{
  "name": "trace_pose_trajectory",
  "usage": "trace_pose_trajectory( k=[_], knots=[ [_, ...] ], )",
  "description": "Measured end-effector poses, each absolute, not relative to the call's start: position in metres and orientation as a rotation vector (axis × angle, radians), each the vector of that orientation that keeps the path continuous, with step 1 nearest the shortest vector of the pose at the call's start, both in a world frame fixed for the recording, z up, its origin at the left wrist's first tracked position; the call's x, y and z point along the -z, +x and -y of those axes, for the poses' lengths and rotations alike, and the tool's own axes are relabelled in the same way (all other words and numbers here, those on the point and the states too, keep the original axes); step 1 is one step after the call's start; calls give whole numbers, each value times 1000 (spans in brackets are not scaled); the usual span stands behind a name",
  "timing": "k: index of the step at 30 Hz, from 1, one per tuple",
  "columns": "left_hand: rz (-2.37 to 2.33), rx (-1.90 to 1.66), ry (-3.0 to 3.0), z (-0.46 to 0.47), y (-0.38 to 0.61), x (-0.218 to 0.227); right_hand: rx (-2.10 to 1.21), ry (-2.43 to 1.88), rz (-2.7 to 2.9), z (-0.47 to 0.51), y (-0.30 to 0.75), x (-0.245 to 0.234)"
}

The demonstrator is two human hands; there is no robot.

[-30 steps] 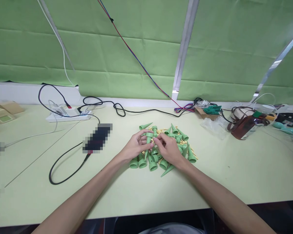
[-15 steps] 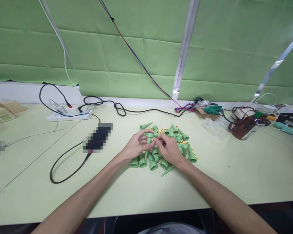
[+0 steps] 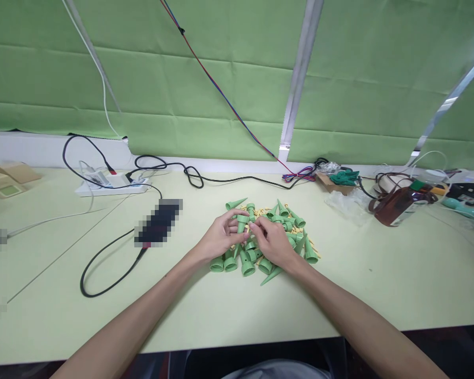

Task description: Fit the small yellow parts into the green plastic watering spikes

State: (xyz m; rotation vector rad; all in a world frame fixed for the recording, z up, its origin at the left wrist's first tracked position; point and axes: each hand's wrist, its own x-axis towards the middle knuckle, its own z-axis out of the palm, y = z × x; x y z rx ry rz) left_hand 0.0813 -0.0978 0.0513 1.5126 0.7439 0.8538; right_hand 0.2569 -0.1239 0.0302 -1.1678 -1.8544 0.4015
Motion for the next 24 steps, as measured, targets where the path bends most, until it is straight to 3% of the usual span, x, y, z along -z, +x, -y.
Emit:
trace_pose_trajectory(
  k=[24],
  knots=[
    [-772, -865, 1644, 99, 83, -50, -325, -1198, 1898, 122, 256, -26]
  ],
)
